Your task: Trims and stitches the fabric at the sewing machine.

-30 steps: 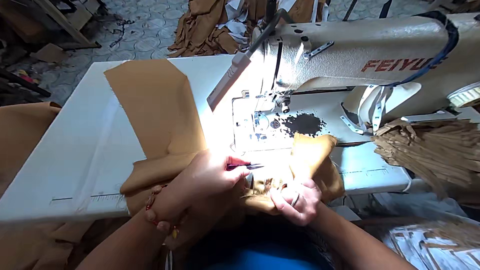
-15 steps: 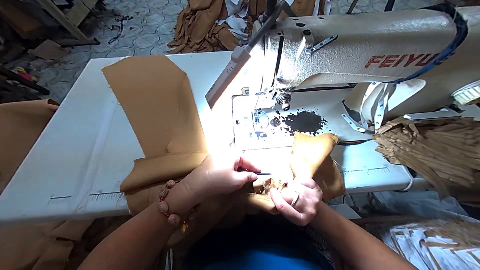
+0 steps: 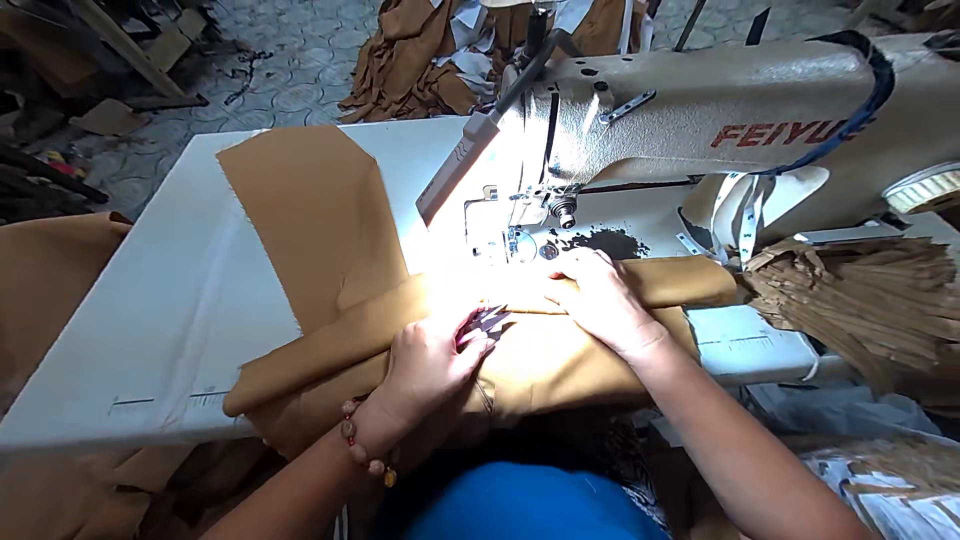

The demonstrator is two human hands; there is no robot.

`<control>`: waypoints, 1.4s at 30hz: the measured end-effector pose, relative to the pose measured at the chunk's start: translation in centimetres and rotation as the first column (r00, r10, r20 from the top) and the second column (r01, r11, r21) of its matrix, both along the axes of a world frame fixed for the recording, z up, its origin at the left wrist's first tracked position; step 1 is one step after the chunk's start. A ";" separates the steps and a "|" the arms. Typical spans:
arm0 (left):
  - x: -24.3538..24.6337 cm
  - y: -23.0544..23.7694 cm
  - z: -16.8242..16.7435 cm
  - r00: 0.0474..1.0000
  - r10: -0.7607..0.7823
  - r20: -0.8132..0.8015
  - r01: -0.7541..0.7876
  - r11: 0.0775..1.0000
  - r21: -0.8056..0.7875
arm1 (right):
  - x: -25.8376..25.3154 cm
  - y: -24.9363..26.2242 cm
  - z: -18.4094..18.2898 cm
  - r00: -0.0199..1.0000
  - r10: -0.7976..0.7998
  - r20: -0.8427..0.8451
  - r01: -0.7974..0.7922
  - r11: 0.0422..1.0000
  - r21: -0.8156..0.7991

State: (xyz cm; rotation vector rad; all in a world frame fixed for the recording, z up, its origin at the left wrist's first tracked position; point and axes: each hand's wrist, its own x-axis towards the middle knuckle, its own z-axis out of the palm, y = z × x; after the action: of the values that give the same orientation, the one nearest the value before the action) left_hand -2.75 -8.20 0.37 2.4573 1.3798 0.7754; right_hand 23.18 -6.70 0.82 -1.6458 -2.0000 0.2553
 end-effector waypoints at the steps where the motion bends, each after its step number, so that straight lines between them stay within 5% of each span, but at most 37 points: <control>1: 0.1 0.1 -0.1 1.000 0.005 -0.008 -0.005 1.000 0.004 | -0.1 0.0 -0.1 1.000 -0.013 -0.003 0.013 1.000 0.026; 7: 0.2 0.3 -0.2 1.000 -0.001 -0.002 0.001 1.000 0.015 | -1.7 -2.2 0.4 0.987 0.090 -0.130 -0.042 0.943 0.331; 10: 0.2 0.3 0.0 1.000 0.005 -0.014 -0.005 1.000 -0.022 | -1.9 -2.9 -0.2 0.975 0.214 -0.067 -0.198 0.961 0.193; 13: 0.2 0.3 0.2 1.000 0.006 -0.023 -0.007 0.999 -0.041 | -0.7 -3.3 0.2 0.979 -0.018 0.203 0.024 0.999 -0.024; 17: 0.1 0.4 0.3 1.000 0.020 -0.012 -0.020 0.998 -0.066 | 0.8 -3.5 1.8 0.930 -0.286 0.230 0.287 0.957 0.032; 21: 0.2 0.5 0.4 1.000 0.027 0.000 -0.027 0.995 -0.100 | -1.3 -5.8 0.2 1.000 -0.026 0.006 0.024 0.967 0.255; 28: -1.2 0.6 3.0 0.953 0.161 0.257 -0.086 0.956 -0.279 | -3.1 -7.3 -2.8 0.996 0.087 -0.027 -0.080 0.978 0.191; 34: -4.1 -0.7 5.4 0.960 0.281 -0.001 -0.274 0.936 -0.219 | -3.0 -6.9 -3.0 0.994 0.087 -0.058 -0.075 0.978 0.196; 37: -4.9 -0.8 5.7 0.939 0.297 -0.176 -0.340 0.885 -0.320 | -2.8 -6.6 -2.9 0.992 0.111 -0.067 -0.097 0.976 0.193; 42: -5.8 1.9 4.0 0.979 0.142 -0.148 -0.191 0.894 -0.406 | -2.8 -5.9 -2.9 0.987 0.140 -0.080 -0.121 0.972 0.203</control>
State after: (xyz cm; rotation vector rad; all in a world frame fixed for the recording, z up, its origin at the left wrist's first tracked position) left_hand -8.54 -6.35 4.41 2.0936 1.6192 0.3215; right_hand 20.37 -12.57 -2.05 -1.3579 -1.9961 0.1717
